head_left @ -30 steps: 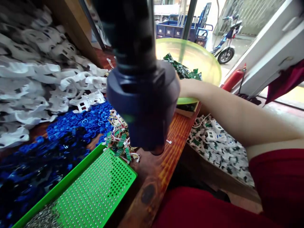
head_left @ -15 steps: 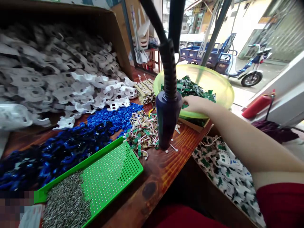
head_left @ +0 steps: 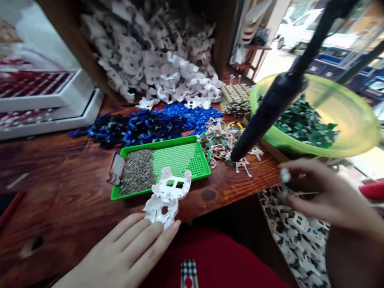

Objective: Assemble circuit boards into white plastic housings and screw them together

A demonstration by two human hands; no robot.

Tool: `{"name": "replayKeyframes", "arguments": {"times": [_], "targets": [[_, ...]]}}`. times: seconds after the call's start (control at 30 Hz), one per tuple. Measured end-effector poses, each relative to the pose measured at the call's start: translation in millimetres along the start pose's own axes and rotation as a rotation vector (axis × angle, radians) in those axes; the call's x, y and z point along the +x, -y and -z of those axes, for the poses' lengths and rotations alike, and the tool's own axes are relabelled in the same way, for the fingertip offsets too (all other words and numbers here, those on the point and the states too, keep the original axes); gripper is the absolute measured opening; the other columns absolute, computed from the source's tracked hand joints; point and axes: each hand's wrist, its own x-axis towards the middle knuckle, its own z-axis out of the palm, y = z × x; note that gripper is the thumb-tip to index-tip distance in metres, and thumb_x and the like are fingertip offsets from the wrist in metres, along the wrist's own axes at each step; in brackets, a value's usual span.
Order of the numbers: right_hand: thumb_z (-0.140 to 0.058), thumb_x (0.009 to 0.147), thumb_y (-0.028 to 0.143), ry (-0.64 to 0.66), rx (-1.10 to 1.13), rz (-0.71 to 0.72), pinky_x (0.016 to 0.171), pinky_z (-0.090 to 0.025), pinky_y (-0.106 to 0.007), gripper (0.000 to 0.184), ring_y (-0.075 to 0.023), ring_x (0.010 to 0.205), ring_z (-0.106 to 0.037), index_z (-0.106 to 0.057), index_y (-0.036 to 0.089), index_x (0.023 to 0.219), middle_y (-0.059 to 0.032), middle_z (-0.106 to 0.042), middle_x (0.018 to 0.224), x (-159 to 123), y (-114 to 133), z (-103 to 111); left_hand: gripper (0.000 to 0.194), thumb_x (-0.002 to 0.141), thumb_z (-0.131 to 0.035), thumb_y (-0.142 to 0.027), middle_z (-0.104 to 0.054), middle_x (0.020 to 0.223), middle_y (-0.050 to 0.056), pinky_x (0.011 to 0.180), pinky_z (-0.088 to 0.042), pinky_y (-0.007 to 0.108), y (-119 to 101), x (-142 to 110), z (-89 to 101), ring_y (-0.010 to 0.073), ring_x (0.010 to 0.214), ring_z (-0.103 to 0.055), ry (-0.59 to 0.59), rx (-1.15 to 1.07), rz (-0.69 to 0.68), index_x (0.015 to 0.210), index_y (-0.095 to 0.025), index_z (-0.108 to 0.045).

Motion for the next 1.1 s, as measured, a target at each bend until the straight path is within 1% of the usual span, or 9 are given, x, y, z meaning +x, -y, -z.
{"name": "replayKeyframes", "arguments": {"times": [0.07, 0.1, 0.23, 0.43, 0.53, 0.7, 0.87, 1.0, 1.1], "targets": [[-0.059, 0.078, 0.031, 0.289, -0.027, 0.119, 0.074, -0.052, -0.025, 0.04, -0.0118, 0.085, -0.059, -0.045, 0.026, 0.115, -0.0025, -0.059, 0.099, -2.4, 21.7, -27.5, 0.043, 0.088, -0.034, -0.005, -0.069, 0.103, 0.003, 0.097, -0.029, 0.037, -6.7, -1.9, -6.8, 0.0189, 0.093, -0.058, 0.045, 0.029, -0.025, 0.124, -0.017, -0.054], [-0.056, 0.08, 0.031, 0.371, -0.042, 0.168, 0.075, -0.052, -0.028, 0.038, -0.0133, 0.087, -0.059, -0.044, 0.026, 0.116, -0.0022, -0.059, 0.1, 1.4, 30.9, -42.7, 0.041, 0.087, -0.037, -0.006, -0.069, 0.102, 0.005, 0.096, -0.03, 0.038, -8.1, -2.2, -10.6, 0.0198, 0.092, -0.058, 0.048, 0.042, -0.018, 0.124, -0.015, -0.053], [-0.051, 0.081, 0.03, 0.524, -0.119, 0.242, 0.076, -0.051, -0.036, 0.034, -0.018, 0.088, -0.058, -0.048, 0.023, 0.115, -0.0023, -0.06, 0.097, 31.9, 52.0, -92.8, 0.039, 0.082, -0.051, -0.007, -0.07, 0.1, 0.007, 0.096, -0.033, 0.038, -8.3, -0.3, -25.4, 0.0211, 0.094, -0.059, -0.092, 0.062, 0.073, 0.12, -0.012, -0.054], [-0.043, 0.081, 0.014, 0.481, -0.145, 0.247, 0.086, -0.047, -0.035, 0.042, -0.0188, 0.1, -0.053, -0.045, 0.018, 0.123, -0.0066, -0.056, 0.11, 46.0, 56.6, -110.5, 0.034, 0.077, -0.061, -0.011, -0.073, 0.095, 0.0, 0.11, -0.02, 0.036, -10.6, 7.6, -39.0, 0.0201, 0.103, -0.06, -0.215, 0.004, 0.184, 0.11, -0.019, -0.061], [-0.039, 0.087, 0.021, 0.402, -0.175, 0.155, 0.084, -0.047, -0.034, 0.028, -0.0183, 0.094, -0.054, -0.051, 0.017, 0.112, -0.0067, -0.058, 0.103, 39.6, 67.2, -115.6, 0.034, 0.076, -0.063, -0.011, -0.073, 0.092, -0.001, 0.112, -0.015, 0.038, -10.4, 10.0, -43.3, 0.02, 0.105, -0.059, -0.237, -0.038, 0.198, 0.109, -0.02, -0.062], [-0.038, 0.089, 0.045, 0.35, -0.239, 0.069, 0.069, -0.046, -0.036, 0.037, -0.0215, 0.08, -0.056, -0.053, 0.019, 0.11, -0.0056, -0.061, 0.089, 38.3, 95.1, -141.5, 0.039, 0.074, -0.064, -0.008, -0.069, 0.1, 0.005, 0.107, -0.03, 0.045, -8.1, 10.6, -52.2, 0.0244, 0.113, -0.054, -0.236, -0.091, 0.173, 0.111, -0.019, -0.061], [-0.044, 0.087, 0.038, 0.351, -0.249, 0.103, 0.07, -0.043, -0.037, 0.023, -0.0222, 0.081, -0.052, -0.058, 0.019, 0.09, -0.0062, -0.056, 0.086, 39.7, 101.8, -151.0, 0.044, 0.072, -0.063, -0.006, -0.062, 0.106, 0.012, 0.101, -0.042, 0.041, -9.4, 10.3, -58.9, 0.0265, 0.118, -0.048, -0.274, -0.156, 0.187, 0.115, -0.011, -0.053], [-0.047, 0.085, 0.023, 0.358, -0.199, 0.172, 0.08, -0.043, -0.035, 0.013, -0.02, 0.089, -0.05, -0.057, 0.019, 0.091, -0.0051, -0.055, 0.095, 29.1, 93.9, -144.0, 0.048, 0.072, -0.065, -0.012, -0.048, 0.125, 0.015, 0.103, -0.039, 0.045, -12.8, 9.8, -63.5, 0.029, 0.122, -0.042, -0.295, -0.167, 0.341, 0.118, -0.015, -0.05], [-0.046, 0.082, 0.013, 0.338, -0.17, 0.2, 0.087, -0.041, -0.034, 0.017, -0.0194, 0.097, -0.048, -0.056, 0.017, 0.095, -0.0051, -0.055, 0.102, 19.4, 87.4, -140.4, 0.063, 0.071, -0.067, -0.019, -0.036, 0.132, 0.018, 0.1, -0.042, 0.045, -16.9, 8.6, -68.6, 0.0298, 0.123, -0.041, -0.329, -0.259, 0.497, 0.126, -0.015, -0.039]]}}
